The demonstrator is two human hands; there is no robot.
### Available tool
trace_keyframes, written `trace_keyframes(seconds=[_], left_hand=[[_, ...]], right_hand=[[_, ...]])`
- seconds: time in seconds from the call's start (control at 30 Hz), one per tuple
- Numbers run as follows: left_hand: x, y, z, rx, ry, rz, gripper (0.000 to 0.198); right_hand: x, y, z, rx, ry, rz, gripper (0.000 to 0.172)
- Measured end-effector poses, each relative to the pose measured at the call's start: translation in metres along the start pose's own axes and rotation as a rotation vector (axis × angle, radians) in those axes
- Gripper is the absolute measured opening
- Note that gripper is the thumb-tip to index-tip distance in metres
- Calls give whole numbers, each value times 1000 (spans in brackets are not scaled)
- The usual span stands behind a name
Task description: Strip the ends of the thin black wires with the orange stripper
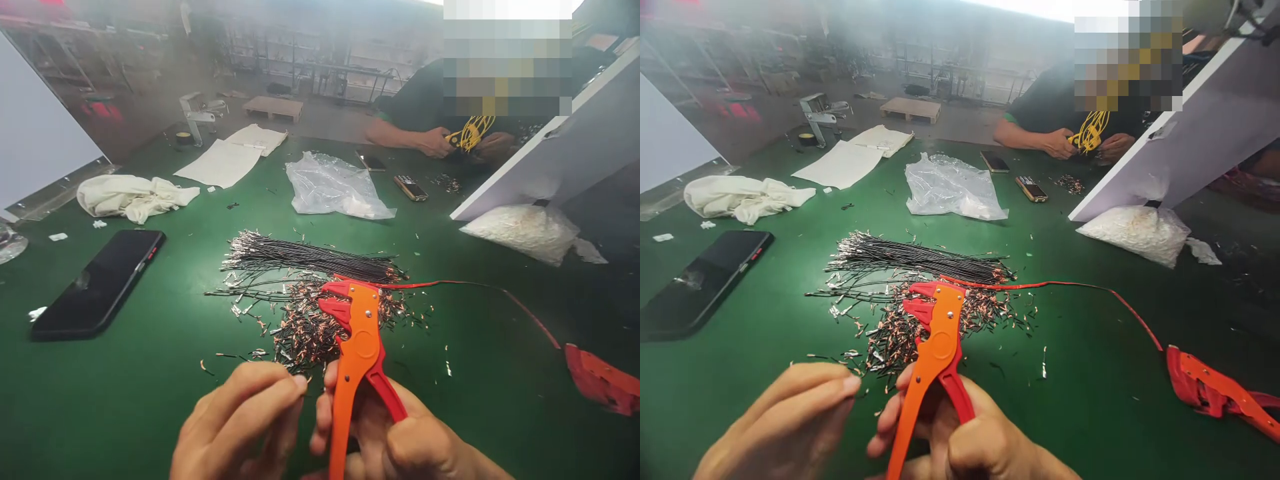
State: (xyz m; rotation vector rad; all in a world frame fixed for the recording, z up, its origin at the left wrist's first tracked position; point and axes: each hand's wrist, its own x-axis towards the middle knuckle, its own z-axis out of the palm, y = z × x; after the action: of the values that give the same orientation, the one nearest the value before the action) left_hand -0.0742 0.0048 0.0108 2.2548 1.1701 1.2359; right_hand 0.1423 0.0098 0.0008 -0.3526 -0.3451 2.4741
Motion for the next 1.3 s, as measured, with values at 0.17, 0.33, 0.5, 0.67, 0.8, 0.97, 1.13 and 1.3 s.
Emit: trace_keyframes(seconds=[0.17,0.33,0.5,0.67,0.8,0.97,1.13,1.3], left_hand=[[10,-3,8,102,174,46,22],[9,-6,16,139,187,64,19],[11,-7,16,175,190,75,17],[14,-9,7,173,275,66,24],[18,-11,-3,215,287,63,30],[22,-10,-11,316,308,89,29],[18,-10,-11,384,305,84,29],[13,-11,-10,390,259,49,32]], right_hand=[[2,5,-1,40,2,5,65],[2,7,-1,43,-15,-7,63],[1,14,-16,31,-51,28,62],[1,15,-21,-9,-81,26,57],[-3,11,-21,-94,-24,96,52],[-8,14,-23,-197,19,88,51],[-4,6,-3,-449,220,211,37],[-3,1,2,-519,201,199,34]])
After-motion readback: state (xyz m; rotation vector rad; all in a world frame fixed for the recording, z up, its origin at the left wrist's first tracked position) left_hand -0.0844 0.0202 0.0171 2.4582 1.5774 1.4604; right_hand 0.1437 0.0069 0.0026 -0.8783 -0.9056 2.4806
